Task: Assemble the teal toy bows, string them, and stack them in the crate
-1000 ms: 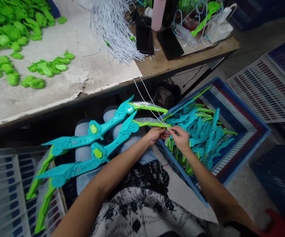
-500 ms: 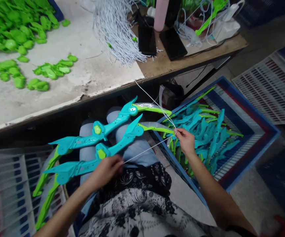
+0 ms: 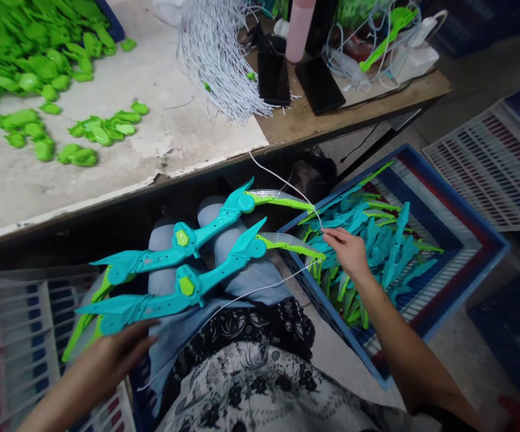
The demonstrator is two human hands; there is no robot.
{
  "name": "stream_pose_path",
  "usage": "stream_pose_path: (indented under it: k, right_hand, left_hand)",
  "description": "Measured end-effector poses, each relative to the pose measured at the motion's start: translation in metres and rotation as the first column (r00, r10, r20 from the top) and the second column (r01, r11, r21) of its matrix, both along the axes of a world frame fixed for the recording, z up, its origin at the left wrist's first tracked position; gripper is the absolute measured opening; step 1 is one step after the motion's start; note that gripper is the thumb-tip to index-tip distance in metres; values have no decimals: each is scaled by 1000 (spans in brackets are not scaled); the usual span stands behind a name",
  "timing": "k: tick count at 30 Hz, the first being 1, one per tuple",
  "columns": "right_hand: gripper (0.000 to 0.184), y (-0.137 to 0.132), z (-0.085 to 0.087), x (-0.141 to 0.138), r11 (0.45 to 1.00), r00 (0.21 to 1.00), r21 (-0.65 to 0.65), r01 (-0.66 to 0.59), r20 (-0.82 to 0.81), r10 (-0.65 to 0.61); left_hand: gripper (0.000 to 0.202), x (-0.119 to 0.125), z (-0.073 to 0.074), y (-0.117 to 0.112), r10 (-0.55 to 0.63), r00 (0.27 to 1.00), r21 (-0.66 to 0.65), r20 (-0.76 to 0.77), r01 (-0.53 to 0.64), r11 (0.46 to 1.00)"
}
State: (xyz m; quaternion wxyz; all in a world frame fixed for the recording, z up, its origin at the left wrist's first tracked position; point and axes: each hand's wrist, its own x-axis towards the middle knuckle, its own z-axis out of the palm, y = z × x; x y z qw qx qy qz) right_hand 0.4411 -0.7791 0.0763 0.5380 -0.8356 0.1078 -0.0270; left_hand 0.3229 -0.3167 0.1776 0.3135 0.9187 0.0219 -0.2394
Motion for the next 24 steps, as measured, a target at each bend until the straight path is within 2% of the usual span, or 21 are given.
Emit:
stream_pose_path:
  k: [3, 5, 6, 8, 11, 14, 17, 19, 21, 24]
  right_hand:
    - [27, 7, 15, 20, 993, 996, 107, -53, -70, 60]
    - [29, 13, 23, 31, 978, 987, 191, -80, -123, 104]
    - [30, 15, 27, 36, 973, 985, 215, -87, -130, 117]
    - [29, 19, 32, 44, 977, 989, 200, -80, -106, 103]
    - [24, 22, 34, 53, 998, 998, 19, -53, 23, 53]
    - [19, 24, 29, 58, 985, 981, -159, -73, 165, 99]
    - [18, 25, 22, 58, 971, 969, -207, -121, 185, 160]
    - [17, 25, 17, 57, 967, 968, -215, -134, 183, 174]
    - [17, 26, 14, 56, 966, 965, -217, -138, 191, 181]
    - [16, 26, 10, 56, 965, 958, -221, -141, 216, 189]
  left_hand:
    - [35, 70, -2, -41, -25, 980, 30, 197, 19, 999]
    - [48, 108, -9, -77, -112, 945, -27, 307, 127, 992]
    - [53, 120, -15, -94, -175, 936, -69, 305, 205, 976]
    - [56, 133, -26, -121, -284, 927, -136, 244, 323, 937]
    - [53, 132, -38, -137, -340, 937, -218, 76, 349, 912]
    - [43, 135, -44, -142, -306, 952, -302, 14, 295, 907]
    - [32, 155, -54, -158, -219, 975, -361, 36, 217, 907]
    - [30, 172, -64, -177, -155, 987, -436, -32, 126, 891]
    - [29, 186, -75, -199, -92, 982, -535, -164, -11, 845]
    - [26, 201, -89, -228, -35, 919, -646, -393, -249, 722]
